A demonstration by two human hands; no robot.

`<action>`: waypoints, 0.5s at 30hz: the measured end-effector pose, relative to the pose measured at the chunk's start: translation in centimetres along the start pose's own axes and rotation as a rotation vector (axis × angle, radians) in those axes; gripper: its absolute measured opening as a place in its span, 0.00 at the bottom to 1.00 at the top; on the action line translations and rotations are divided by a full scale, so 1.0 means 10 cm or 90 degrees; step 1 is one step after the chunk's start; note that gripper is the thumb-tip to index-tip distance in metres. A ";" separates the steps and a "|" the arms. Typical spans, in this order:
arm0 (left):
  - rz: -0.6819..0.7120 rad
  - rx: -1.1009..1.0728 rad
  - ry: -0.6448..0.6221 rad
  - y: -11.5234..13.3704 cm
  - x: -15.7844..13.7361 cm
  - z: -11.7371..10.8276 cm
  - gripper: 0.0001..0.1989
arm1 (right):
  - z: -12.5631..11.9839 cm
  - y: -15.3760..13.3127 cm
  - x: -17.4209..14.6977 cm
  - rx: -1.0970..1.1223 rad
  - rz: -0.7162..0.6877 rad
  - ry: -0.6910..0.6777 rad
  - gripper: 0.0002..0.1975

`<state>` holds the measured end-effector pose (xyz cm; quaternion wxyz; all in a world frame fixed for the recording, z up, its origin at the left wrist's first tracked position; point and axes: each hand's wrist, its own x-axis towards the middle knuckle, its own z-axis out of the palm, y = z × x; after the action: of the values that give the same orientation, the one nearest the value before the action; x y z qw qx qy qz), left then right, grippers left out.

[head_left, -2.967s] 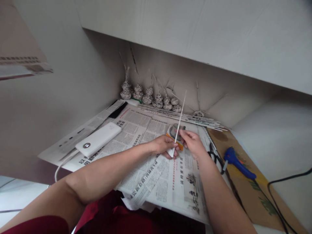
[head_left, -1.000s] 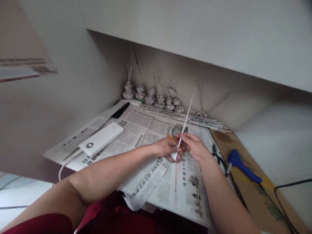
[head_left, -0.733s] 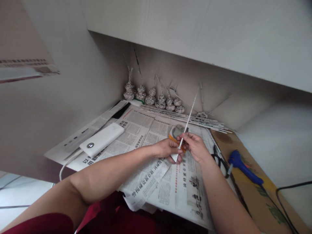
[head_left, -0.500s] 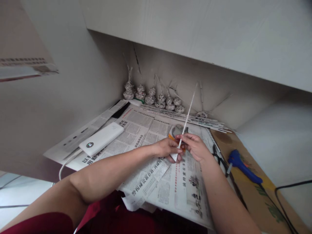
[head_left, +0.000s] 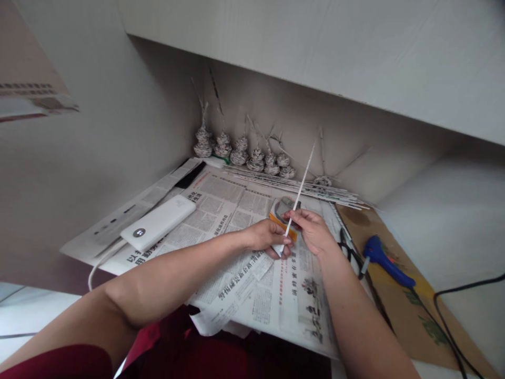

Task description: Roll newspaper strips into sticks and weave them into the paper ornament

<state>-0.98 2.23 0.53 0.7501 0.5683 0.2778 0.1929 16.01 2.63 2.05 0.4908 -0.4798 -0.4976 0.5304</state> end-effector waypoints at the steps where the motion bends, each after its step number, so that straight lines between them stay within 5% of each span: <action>1: 0.001 0.001 0.003 0.00 0.00 0.00 0.26 | 0.00 0.00 0.00 -0.010 0.004 -0.012 0.10; 5: 0.005 0.001 0.001 0.00 0.00 0.00 0.26 | 0.00 -0.03 -0.02 -0.042 0.029 -0.063 0.12; 9: 0.008 0.001 -0.013 -0.01 0.00 0.00 0.26 | 0.01 -0.04 -0.02 0.022 0.033 0.018 0.11; 15: 0.011 0.006 -0.015 -0.01 0.00 -0.01 0.24 | 0.00 -0.06 -0.03 0.038 0.068 -0.055 0.12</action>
<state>-1.06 2.24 0.42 0.7487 0.5766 0.2654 0.1912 16.09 2.32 2.61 0.4540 -0.4673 -0.4761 0.5906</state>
